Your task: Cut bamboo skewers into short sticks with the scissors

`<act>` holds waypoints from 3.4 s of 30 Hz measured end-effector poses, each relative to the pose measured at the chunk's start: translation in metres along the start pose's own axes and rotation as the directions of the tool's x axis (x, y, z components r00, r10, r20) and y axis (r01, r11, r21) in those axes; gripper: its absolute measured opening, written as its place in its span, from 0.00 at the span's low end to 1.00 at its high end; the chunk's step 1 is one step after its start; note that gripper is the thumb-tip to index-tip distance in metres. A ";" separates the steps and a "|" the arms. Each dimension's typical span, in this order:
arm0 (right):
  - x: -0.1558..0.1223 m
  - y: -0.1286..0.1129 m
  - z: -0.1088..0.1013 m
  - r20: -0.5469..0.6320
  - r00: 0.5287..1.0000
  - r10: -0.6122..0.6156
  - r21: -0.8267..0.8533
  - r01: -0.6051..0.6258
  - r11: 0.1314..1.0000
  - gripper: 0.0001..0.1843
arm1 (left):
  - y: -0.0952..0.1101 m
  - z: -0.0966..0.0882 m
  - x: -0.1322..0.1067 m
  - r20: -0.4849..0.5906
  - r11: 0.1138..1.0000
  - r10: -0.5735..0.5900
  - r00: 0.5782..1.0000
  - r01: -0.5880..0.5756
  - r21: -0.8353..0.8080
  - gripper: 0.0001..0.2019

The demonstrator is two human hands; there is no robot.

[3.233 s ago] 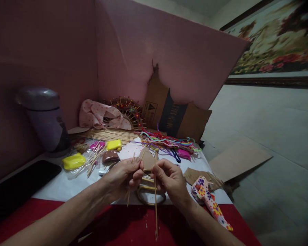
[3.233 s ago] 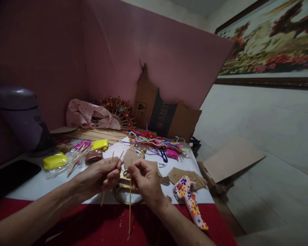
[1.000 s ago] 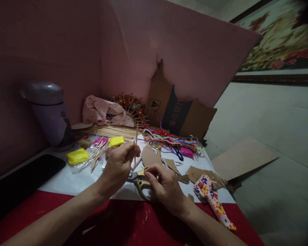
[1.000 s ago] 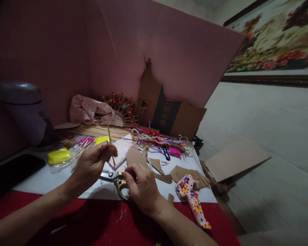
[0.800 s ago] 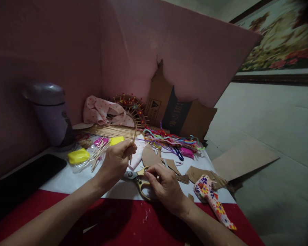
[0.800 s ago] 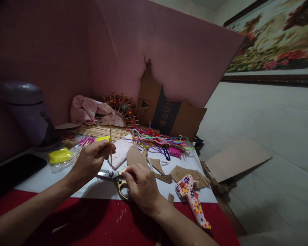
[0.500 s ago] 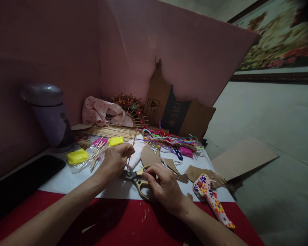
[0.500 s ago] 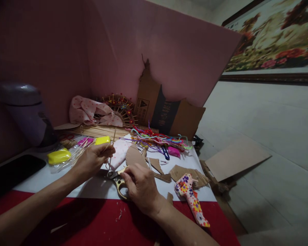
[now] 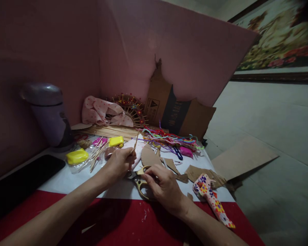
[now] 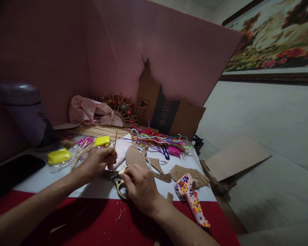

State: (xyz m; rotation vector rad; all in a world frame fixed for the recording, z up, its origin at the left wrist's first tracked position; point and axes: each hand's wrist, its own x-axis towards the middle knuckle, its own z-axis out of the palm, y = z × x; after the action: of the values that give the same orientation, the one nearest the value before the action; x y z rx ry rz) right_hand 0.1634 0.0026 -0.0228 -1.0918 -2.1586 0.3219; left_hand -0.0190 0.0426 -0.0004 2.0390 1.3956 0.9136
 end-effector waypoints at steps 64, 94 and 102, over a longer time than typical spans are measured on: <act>-0.001 0.000 -0.001 0.134 0.991 0.002 -0.211 0.027 0.977 0.05 | 0.007 0.001 -0.001 0.028 0.911 -0.063 0.998 0.069 -0.407 0.10; -0.002 -0.009 -0.006 0.100 0.989 -0.110 0.152 0.094 0.984 0.10 | 0.028 -0.004 -0.009 0.222 0.529 -0.281 0.934 0.344 -0.776 0.10; -0.002 -0.010 -0.007 0.100 0.989 -0.107 0.195 0.086 0.977 0.10 | 0.031 -0.004 -0.011 0.197 0.543 -0.307 0.931 0.341 -0.767 0.11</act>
State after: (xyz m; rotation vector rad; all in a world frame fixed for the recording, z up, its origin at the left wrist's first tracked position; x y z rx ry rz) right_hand 0.1623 -0.0056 -0.0139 -0.8774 -2.2167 0.5432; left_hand -0.0061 0.0216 0.0225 1.0549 1.0008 1.0568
